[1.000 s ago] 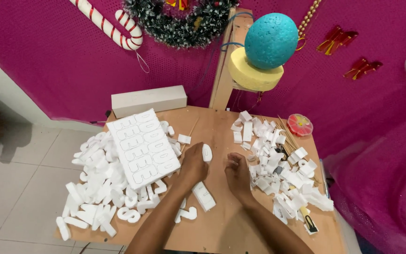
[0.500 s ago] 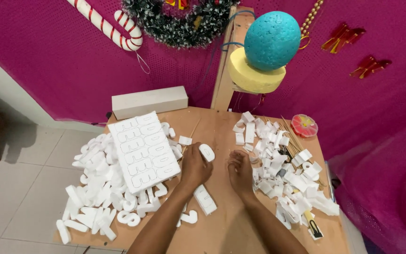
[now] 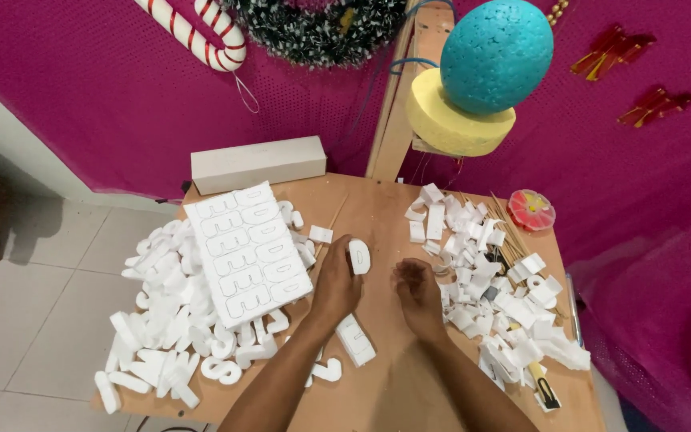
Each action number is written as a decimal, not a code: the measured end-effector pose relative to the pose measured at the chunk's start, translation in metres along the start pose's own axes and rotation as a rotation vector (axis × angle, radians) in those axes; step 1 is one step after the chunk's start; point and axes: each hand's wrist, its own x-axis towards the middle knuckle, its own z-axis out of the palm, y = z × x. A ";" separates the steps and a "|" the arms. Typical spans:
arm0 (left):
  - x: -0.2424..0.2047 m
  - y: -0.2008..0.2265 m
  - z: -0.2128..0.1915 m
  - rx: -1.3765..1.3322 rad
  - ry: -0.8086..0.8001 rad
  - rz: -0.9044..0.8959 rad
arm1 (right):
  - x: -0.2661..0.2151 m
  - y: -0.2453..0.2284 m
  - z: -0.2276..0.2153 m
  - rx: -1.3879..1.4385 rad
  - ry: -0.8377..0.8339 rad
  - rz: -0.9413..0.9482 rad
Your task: Picking up individual foam letters from a pile and fitting them into a matching foam mold on a table.
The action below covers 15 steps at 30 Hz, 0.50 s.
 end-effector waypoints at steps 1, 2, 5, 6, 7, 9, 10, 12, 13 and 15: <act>0.000 -0.002 0.001 0.000 0.000 0.000 | 0.001 0.005 0.000 0.000 0.000 0.000; 0.000 -0.004 0.002 -0.004 -0.004 -0.011 | 0.002 0.009 -0.001 -0.004 -0.005 -0.005; -0.001 -0.015 0.010 0.041 0.003 0.017 | 0.003 0.014 -0.002 -0.012 -0.012 -0.021; -0.002 -0.019 0.013 0.089 0.015 0.056 | 0.003 0.014 -0.002 -0.015 -0.015 -0.031; -0.003 -0.004 0.003 0.089 0.015 0.057 | 0.003 0.013 -0.002 -0.016 -0.014 -0.032; -0.004 0.027 -0.016 0.051 -0.141 -0.121 | 0.003 0.011 -0.001 0.004 -0.018 -0.028; -0.003 0.028 -0.015 0.051 -0.140 -0.119 | 0.002 0.010 -0.001 0.003 -0.018 -0.030; -0.001 0.030 -0.014 0.145 -0.117 -0.200 | 0.001 0.009 0.000 0.002 -0.013 -0.029; 0.000 0.020 -0.007 0.145 -0.117 -0.197 | 0.002 0.011 0.000 0.002 -0.012 -0.031; 0.002 -0.002 0.006 0.315 -0.020 -0.100 | 0.003 0.016 0.000 -0.010 0.007 -0.046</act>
